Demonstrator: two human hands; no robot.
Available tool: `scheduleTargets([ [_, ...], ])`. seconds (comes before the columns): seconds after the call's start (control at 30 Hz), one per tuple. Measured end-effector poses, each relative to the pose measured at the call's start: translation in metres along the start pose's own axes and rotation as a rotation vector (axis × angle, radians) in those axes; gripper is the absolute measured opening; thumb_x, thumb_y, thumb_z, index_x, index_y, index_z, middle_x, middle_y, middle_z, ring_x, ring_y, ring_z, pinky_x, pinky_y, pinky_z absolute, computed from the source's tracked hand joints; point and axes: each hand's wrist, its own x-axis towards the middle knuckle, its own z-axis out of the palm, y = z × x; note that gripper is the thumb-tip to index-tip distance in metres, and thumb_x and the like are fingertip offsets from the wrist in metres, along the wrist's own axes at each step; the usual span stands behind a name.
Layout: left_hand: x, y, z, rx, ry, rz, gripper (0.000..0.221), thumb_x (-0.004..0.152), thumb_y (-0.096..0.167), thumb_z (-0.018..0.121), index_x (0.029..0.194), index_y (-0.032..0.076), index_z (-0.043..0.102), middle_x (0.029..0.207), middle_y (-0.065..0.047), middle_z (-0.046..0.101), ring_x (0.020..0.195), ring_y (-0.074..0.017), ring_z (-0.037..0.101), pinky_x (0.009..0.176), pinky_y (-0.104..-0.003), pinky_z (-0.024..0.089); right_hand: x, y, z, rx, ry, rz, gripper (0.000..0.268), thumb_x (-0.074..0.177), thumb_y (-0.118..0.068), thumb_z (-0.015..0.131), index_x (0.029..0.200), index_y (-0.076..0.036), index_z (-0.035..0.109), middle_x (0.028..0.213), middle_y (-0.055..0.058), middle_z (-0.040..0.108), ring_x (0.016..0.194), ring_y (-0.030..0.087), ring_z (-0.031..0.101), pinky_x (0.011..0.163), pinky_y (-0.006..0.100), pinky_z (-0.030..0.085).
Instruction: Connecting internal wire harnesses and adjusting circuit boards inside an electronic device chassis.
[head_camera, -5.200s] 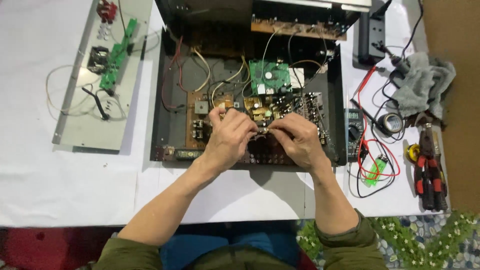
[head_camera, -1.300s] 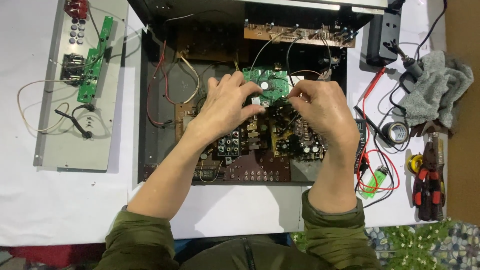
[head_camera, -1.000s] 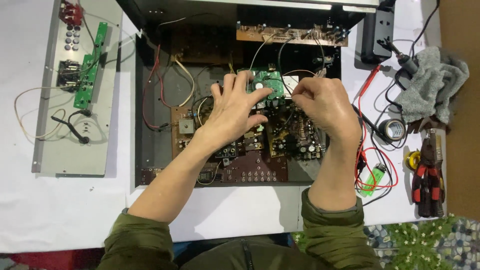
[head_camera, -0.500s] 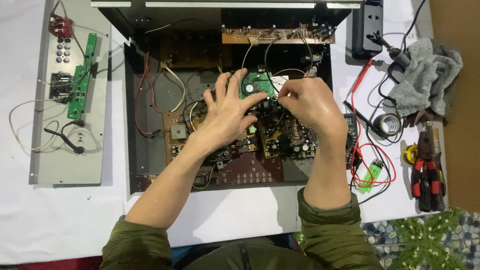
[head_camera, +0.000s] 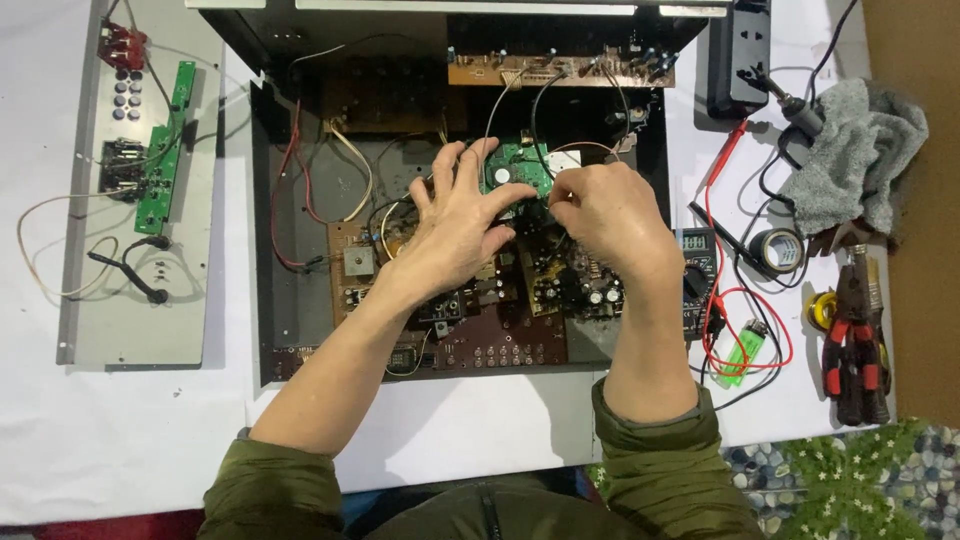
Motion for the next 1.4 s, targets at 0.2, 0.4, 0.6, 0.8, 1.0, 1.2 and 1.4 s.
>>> scheduleTargets([
  [0.2, -0.001, -0.001, 0.004, 0.017, -0.001, 0.004, 0.048, 0.093, 0.017, 0.073, 0.137, 0.028, 0.056, 0.157, -0.021, 0.014, 0.142, -0.0510, 0.004, 0.095, -0.073, 0.022, -0.004, -0.005, -0.006, 0.033, 0.009, -0.006, 0.010, 0.084, -0.014, 0.072, 0.090, -0.015, 0.081, 0.076, 0.012, 0.076, 0.078, 0.044, 0.071, 0.070, 0.048, 0.053],
  [0.4, -0.002, 0.001, 0.003, -0.005, 0.003, -0.005, 0.048, 0.092, 0.015, 0.074, 0.135, 0.026, 0.056, 0.157, -0.022, 0.014, 0.142, -0.0513, 0.004, 0.095, -0.073, 0.021, -0.002, -0.006, -0.003, 0.005, 0.011, 0.020, 0.008, 0.085, -0.017, 0.072, 0.086, -0.013, 0.079, 0.073, 0.014, 0.074, 0.076, 0.046, 0.070, 0.068, 0.050, 0.053],
  [0.6, -0.002, 0.001, 0.003, -0.025, 0.012, -0.020, 0.048, 0.091, 0.014, 0.075, 0.133, 0.026, 0.056, 0.156, -0.020, 0.015, 0.142, -0.0509, 0.003, 0.096, -0.073, 0.020, -0.005, -0.012, -0.005, -0.033, -0.016, 0.038, 0.009, 0.084, -0.017, 0.070, 0.085, -0.014, 0.079, 0.073, 0.012, 0.074, 0.076, 0.045, 0.071, 0.068, 0.049, 0.053],
  [0.8, -0.001, 0.003, 0.003, -0.058, 0.012, -0.042, 0.048, 0.089, 0.012, 0.075, 0.131, 0.026, 0.056, 0.156, -0.019, 0.016, 0.143, -0.0503, 0.002, 0.096, -0.074, 0.019, -0.009, -0.019, -0.010, 0.006, -0.014, -0.009, 0.011, 0.085, -0.012, 0.068, 0.089, -0.012, 0.079, 0.078, 0.015, 0.075, 0.081, 0.046, 0.071, 0.070, 0.051, 0.053],
  [1.0, -0.002, 0.003, 0.001, -0.054, 0.033, -0.031, 0.047, 0.089, 0.013, 0.077, 0.130, 0.025, 0.058, 0.155, -0.019, 0.019, 0.143, -0.0499, 0.004, 0.096, -0.075, 0.020, -0.012, -0.027, -0.018, 0.048, 0.011, -0.037, 0.013, 0.089, -0.008, 0.068, 0.093, -0.012, 0.080, 0.088, 0.017, 0.077, 0.087, 0.045, 0.072, 0.075, 0.049, 0.054],
  [1.2, 0.000, 0.000, 0.003, -0.045, 0.044, -0.008, 0.052, 0.089, 0.014, 0.078, 0.135, 0.027, 0.058, 0.155, -0.019, 0.020, 0.142, -0.0495, 0.004, 0.096, -0.071, 0.021, -0.019, -0.022, -0.038, 0.155, 0.004, 0.050, 0.017, 0.091, -0.007, 0.068, 0.097, -0.015, 0.081, 0.085, 0.013, 0.076, 0.082, 0.036, 0.071, 0.078, 0.043, 0.052],
  [1.4, -0.001, -0.001, 0.005, -0.026, 0.029, -0.004, 0.052, 0.091, 0.015, 0.076, 0.137, 0.028, 0.057, 0.156, -0.020, 0.016, 0.143, -0.0504, 0.002, 0.095, -0.072, 0.021, -0.015, -0.015, -0.024, 0.150, 0.014, -0.001, 0.015, 0.088, -0.008, 0.068, 0.094, -0.014, 0.080, 0.083, 0.016, 0.075, 0.085, 0.045, 0.070, 0.075, 0.050, 0.052],
])
